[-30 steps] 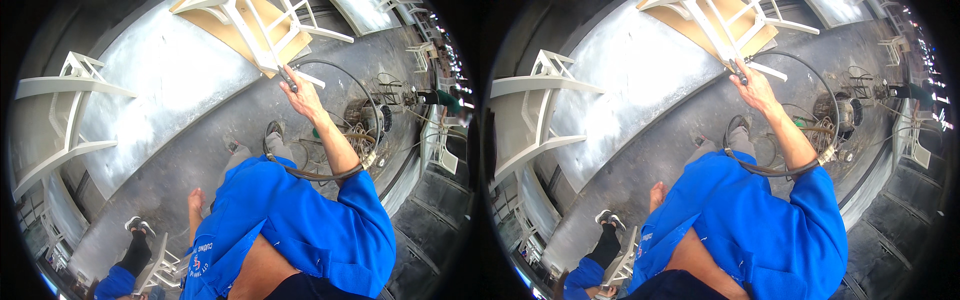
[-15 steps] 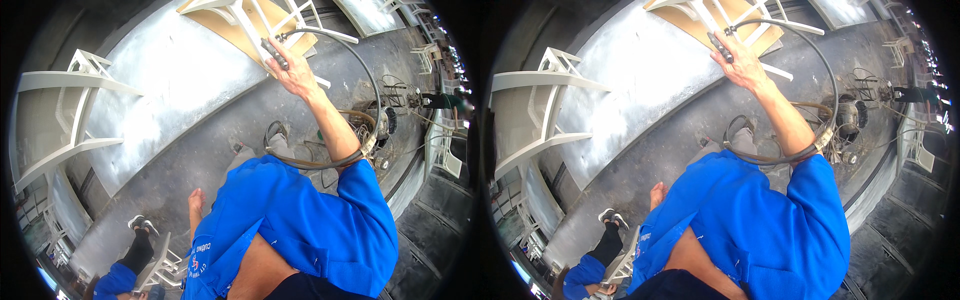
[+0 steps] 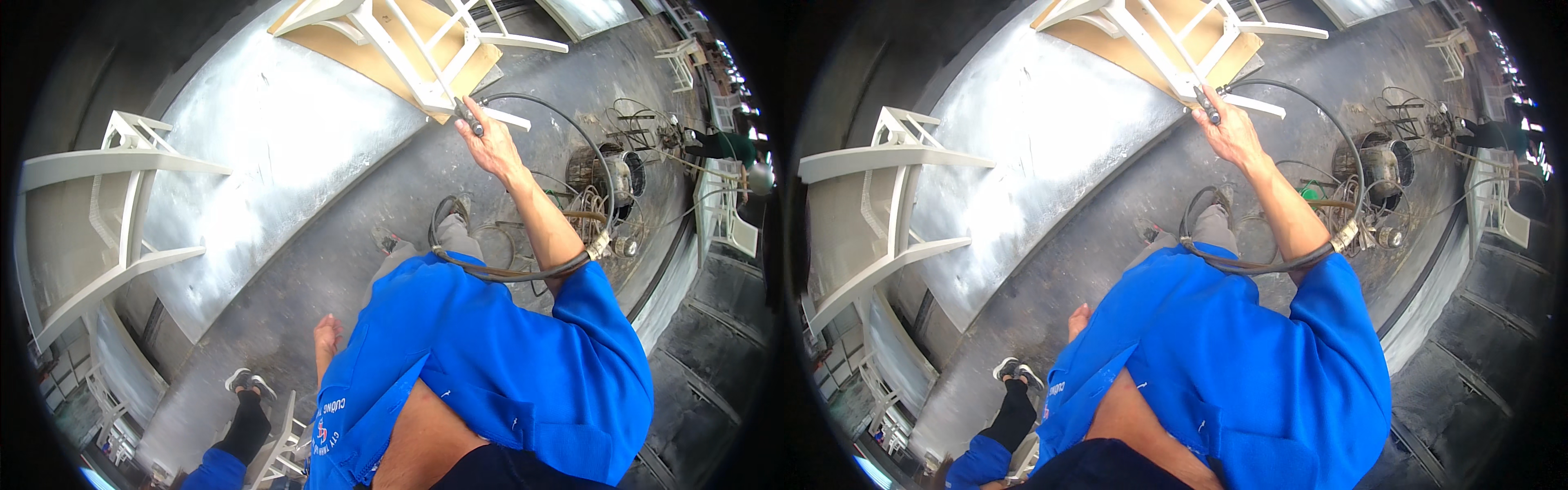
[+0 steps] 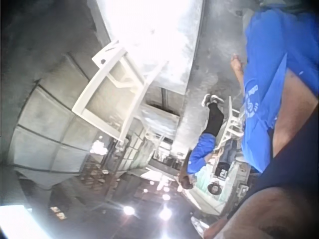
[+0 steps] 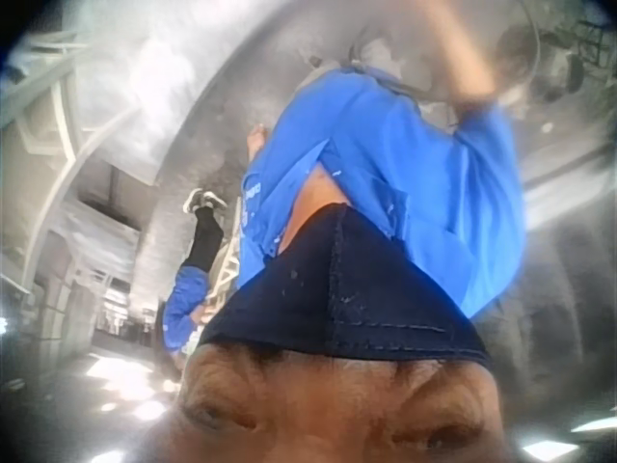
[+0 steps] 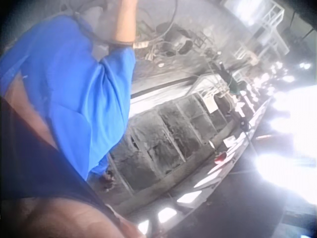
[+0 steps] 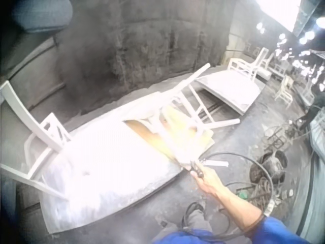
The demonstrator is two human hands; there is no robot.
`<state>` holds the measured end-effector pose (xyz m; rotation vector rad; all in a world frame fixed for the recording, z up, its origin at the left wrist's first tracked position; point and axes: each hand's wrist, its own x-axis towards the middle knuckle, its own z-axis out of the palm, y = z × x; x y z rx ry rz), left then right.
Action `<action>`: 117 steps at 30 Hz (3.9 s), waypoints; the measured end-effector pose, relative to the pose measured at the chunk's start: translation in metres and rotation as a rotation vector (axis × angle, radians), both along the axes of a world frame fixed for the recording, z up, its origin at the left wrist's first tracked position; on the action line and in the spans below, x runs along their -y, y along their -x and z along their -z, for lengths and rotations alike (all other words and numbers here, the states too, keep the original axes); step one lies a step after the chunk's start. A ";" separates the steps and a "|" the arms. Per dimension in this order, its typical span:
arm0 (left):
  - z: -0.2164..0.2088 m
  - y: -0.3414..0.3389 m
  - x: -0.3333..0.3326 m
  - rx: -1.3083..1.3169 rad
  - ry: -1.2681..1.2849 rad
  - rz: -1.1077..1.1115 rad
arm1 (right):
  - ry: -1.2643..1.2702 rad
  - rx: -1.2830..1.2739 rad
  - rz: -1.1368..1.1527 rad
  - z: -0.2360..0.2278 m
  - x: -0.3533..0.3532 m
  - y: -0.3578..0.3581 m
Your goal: The person uses a spray gun to apply white paint to the frame of a chair, then wipes the surface with a blue cloth. The person repositions the chair and repeats the spray and wipe steps on different sides.
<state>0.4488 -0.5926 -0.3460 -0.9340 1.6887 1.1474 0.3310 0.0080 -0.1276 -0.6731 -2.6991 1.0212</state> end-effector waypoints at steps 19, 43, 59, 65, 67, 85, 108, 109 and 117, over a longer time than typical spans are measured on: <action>-0.025 0.005 -0.016 -0.044 0.084 0.123 | 0.059 -0.240 0.019 -0.035 -0.006 0.037; 0.026 0.080 -0.063 -0.039 0.072 0.005 | 0.016 -0.472 -0.194 -0.062 -0.049 -0.007; -0.067 0.112 -0.323 -0.266 0.071 0.058 | 0.419 -0.398 -0.177 -0.091 -0.253 0.104; -0.056 0.078 -0.311 -0.177 0.096 0.098 | 0.378 -0.400 0.040 -0.084 -0.306 0.093; -0.046 0.066 -0.301 -0.109 0.097 0.142 | 0.333 -0.347 0.082 -0.082 -0.316 0.076; -0.034 0.253 -0.267 -0.185 0.103 0.237 | 0.246 0.076 0.011 -0.176 -0.225 0.054; -0.018 0.283 -0.219 -0.045 0.108 0.157 | 0.201 0.223 0.302 -0.029 -0.272 0.067; -0.020 0.288 -0.229 -0.051 0.100 0.198 | 0.175 0.188 0.300 -0.029 -0.283 0.067; -0.051 0.320 -0.314 -0.069 0.165 0.370 | 0.384 0.190 0.113 -0.021 -0.292 0.036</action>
